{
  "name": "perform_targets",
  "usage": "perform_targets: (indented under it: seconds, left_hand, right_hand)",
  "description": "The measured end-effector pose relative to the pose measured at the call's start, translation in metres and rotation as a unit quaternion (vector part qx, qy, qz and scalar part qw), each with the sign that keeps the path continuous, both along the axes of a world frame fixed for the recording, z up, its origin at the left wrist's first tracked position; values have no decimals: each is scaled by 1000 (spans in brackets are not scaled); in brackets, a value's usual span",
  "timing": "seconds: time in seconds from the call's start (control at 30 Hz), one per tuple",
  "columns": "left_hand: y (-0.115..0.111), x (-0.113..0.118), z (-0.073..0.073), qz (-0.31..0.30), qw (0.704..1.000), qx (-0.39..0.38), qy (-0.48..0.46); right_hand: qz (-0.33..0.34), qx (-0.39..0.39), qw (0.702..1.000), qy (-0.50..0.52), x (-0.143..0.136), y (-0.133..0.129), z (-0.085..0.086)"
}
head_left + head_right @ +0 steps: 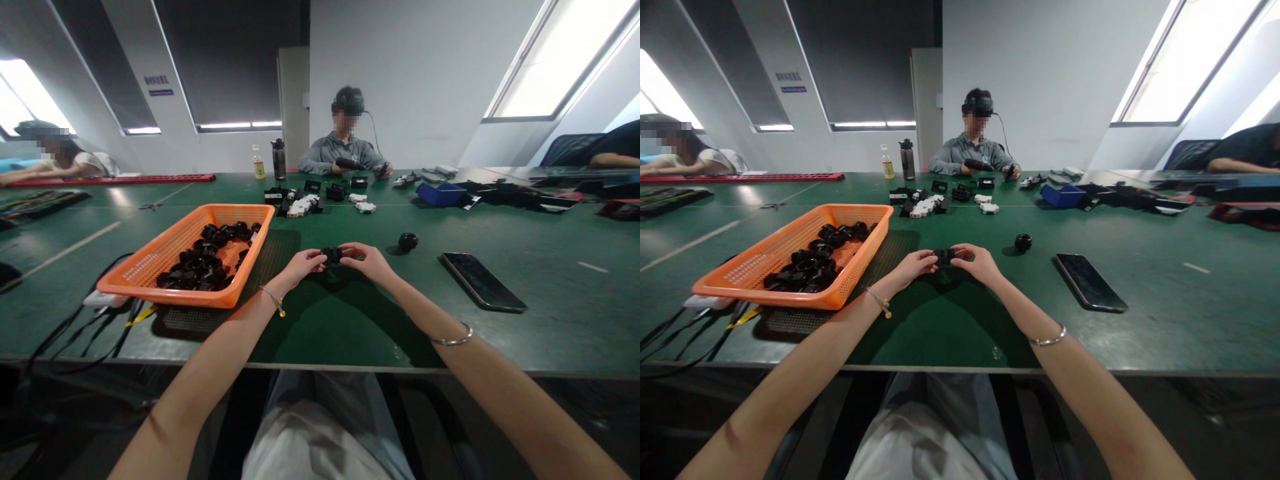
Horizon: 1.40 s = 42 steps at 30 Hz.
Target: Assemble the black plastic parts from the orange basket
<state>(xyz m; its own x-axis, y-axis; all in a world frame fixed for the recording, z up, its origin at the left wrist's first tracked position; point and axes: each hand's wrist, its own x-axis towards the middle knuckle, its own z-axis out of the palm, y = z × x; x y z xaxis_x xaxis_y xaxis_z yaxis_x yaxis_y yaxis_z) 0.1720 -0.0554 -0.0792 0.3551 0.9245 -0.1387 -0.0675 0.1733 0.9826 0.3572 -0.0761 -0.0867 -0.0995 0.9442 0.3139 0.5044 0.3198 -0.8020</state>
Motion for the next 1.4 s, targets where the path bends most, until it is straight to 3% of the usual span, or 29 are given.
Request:
perform_targets:
  seconds: [0.47,0.8,1.4]
  left_hand:
    - [4,0,-5,3,1000,-4,-14]
    - [5,-1,-5,11,1000,-10,-19]
    - [5,-1,-5,4,1000,-9,-20]
  right_hand:
    - [9,2,1000,-26,1,1,-1]
    - [-7,47,997,-58,1,0,0]
    - [-16,42,999,-17,1,5,-6]
